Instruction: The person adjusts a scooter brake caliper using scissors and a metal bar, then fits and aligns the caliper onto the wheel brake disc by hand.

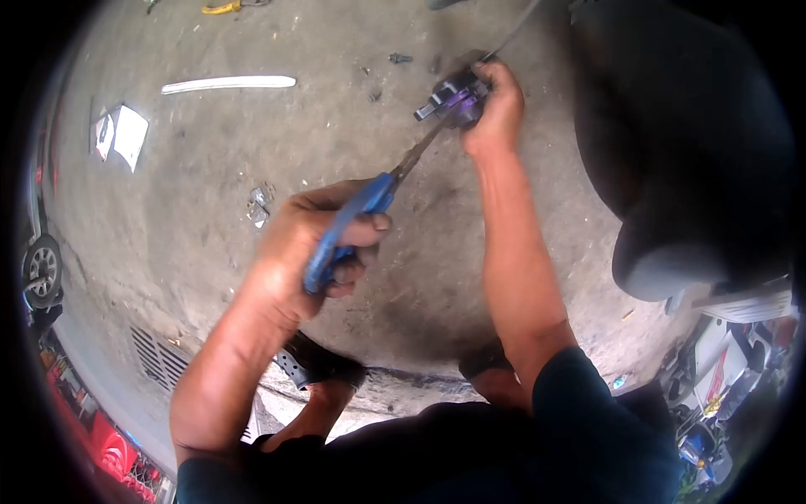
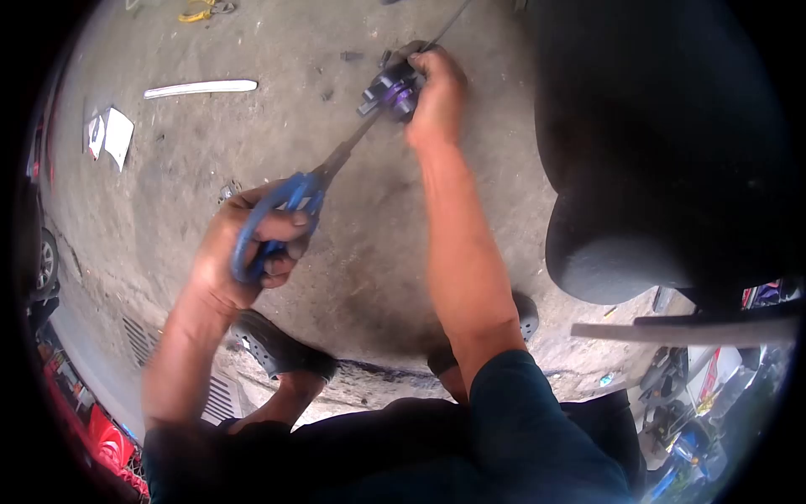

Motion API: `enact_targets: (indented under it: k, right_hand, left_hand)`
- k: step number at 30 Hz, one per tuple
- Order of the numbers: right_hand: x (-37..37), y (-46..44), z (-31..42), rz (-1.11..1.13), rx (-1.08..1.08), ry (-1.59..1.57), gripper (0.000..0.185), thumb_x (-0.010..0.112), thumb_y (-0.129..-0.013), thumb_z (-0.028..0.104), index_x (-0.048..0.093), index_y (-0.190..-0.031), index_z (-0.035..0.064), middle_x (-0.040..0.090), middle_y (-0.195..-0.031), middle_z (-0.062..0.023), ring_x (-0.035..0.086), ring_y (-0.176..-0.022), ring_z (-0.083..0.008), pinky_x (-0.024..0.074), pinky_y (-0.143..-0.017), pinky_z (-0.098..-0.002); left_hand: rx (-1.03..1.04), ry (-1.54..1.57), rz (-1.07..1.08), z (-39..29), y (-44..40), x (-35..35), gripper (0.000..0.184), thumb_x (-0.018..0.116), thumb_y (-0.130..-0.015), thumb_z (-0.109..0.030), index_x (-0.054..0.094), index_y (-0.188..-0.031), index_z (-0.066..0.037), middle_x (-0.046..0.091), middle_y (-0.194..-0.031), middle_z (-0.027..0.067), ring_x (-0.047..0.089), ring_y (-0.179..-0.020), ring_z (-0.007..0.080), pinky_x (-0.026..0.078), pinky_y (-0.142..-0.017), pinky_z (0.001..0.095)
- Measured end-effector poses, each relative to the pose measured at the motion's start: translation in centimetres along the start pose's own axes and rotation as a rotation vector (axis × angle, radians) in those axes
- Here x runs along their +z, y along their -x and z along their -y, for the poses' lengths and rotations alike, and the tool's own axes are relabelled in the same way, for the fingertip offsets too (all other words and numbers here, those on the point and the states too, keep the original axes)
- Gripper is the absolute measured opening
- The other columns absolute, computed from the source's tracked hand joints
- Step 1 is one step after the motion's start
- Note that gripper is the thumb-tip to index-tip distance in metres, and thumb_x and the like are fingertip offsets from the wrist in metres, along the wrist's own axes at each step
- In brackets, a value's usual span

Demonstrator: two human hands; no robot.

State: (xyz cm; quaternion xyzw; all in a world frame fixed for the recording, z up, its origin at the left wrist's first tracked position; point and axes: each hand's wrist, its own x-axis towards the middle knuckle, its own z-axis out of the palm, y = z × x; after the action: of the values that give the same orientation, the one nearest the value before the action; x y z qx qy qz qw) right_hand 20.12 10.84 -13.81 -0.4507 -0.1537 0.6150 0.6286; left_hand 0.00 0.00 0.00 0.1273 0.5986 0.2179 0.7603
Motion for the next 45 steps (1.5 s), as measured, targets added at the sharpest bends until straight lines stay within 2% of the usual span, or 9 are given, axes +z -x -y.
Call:
enact_targets:
  k: [2,3,6,8,11,15,31,36,45]
  right_hand:
    - [0.9,-0.1,-0.2,0.027,-0.011,-0.030,0.014,0.052,-0.082,0.008,0.062,-0.085,-0.0008,0.064,-0.083,-0.0106,0.062,-0.078,-0.0199,0.0531,-0.071,-0.0333]
    - [-0.6,1.3,1.3,-0.024,0.033,0.053,0.014,0.052,-0.082,0.009,0.062,-0.084,-0.0007,0.064,-0.083,-0.0103,0.062,-0.078,-0.0198,0.0530,-0.071,-0.0333]
    - [0.0,-0.5,0.4,0.014,0.051,0.038,0.014,0.052,-0.082,0.009,0.062,-0.084,-0.0005,0.063,-0.082,-0.0098,0.062,-0.078,-0.0200,0.0531,-0.071,-0.0333]
    - [-0.1,-1.0,0.3,0.016,0.038,0.062,0.014,0.052,-0.083,0.009,0.062,-0.085,-0.0006,0.063,-0.082,-0.0098,0.063,-0.078,-0.0203,0.0534,-0.071,-0.0332]
    - [0.0,-0.4,0.6,0.063,0.027,0.035,0.019,0.054,-0.086,0.015,0.061,-0.098,0.0021,0.065,-0.086,-0.0117,0.065,-0.074,-0.0241,0.0567,-0.064,-0.0382]
    - [-1.2,-0.6,0.4,0.150,0.038,0.050,0.021,0.051,-0.087,0.015,0.060,-0.099,0.0011,0.065,-0.086,-0.0131,0.065,-0.076,-0.0252,0.0566,-0.064,-0.0381]
    - [-1.4,-0.5,0.0,0.162,-0.059,0.089,0.022,0.050,-0.085,0.012,0.059,-0.100,-0.0021,0.063,-0.085,-0.0150,0.064,-0.077,-0.0262,0.0570,-0.069,-0.0394]
    - [-1.5,-0.7,-0.1,0.174,-0.055,0.094,0.022,0.050,-0.085,0.013,0.058,-0.098,-0.0018,0.063,-0.086,-0.0156,0.064,-0.078,-0.0270,0.0571,-0.069,-0.0399]
    - [-2.3,-0.4,0.1,0.208,0.016,-0.005,0.021,0.050,-0.084,0.016,0.058,-0.095,0.0001,0.061,-0.084,-0.0157,0.063,-0.079,-0.0297,0.0565,-0.075,-0.0446]
  left_hand:
    - [0.004,-0.073,0.020,-1.3,-0.1,-1.4,0.046,0.074,-0.078,-0.012,0.063,-0.119,0.005,0.057,-0.068,0.0077,0.047,-0.045,0.0125,0.029,-0.038,0.0249]
    - [-0.060,-0.013,0.076,-0.6,0.2,-0.7,0.042,0.074,-0.078,-0.012,0.063,-0.116,0.004,0.057,-0.067,0.0074,0.046,-0.045,0.0122,0.028,-0.038,0.0246]
    - [-0.003,-0.026,0.045,-1.0,0.1,-1.1,0.031,0.074,-0.078,-0.013,0.064,-0.104,0.001,0.057,-0.066,0.0074,0.047,-0.045,0.0126,0.029,-0.038,0.0246]
    - [0.010,-0.020,0.049,-0.9,-0.2,-1.1,0.033,0.074,-0.078,-0.014,0.064,-0.105,0.002,0.058,-0.065,0.0081,0.050,-0.044,0.0136,0.033,-0.036,0.0249]
    - [0.051,-0.094,0.088,-0.8,-0.9,-2.0,0.037,0.075,-0.078,-0.015,0.064,-0.108,0.003,0.059,-0.064,0.0088,0.054,-0.043,0.0146,0.037,-0.034,0.0248]
    - [0.070,-0.153,0.098,-0.9,-1.3,-2.1,0.043,0.076,-0.077,-0.016,0.064,-0.113,0.004,0.060,-0.063,0.0084,0.055,-0.041,0.0143,0.040,-0.033,0.0239]
    - [-0.021,0.003,0.008,-0.1,0.3,0.2,0.041,0.074,-0.076,-0.006,0.064,-0.115,0.002,0.058,-0.062,0.0083,0.049,-0.041,0.0118,0.033,-0.035,0.0233]
    - [-0.020,0.057,0.007,1.0,0.4,0.8,0.034,0.073,-0.080,-0.004,0.065,-0.113,0.002,0.059,-0.062,0.0063,0.051,-0.042,0.0116,0.033,-0.035,0.0231]
    - [0.001,0.040,0.039,1.5,0.3,1.2,0.045,0.070,-0.081,-0.003,0.061,-0.125,0.002,0.061,-0.069,0.0055,0.053,-0.045,0.0107,0.036,-0.037,0.0224]
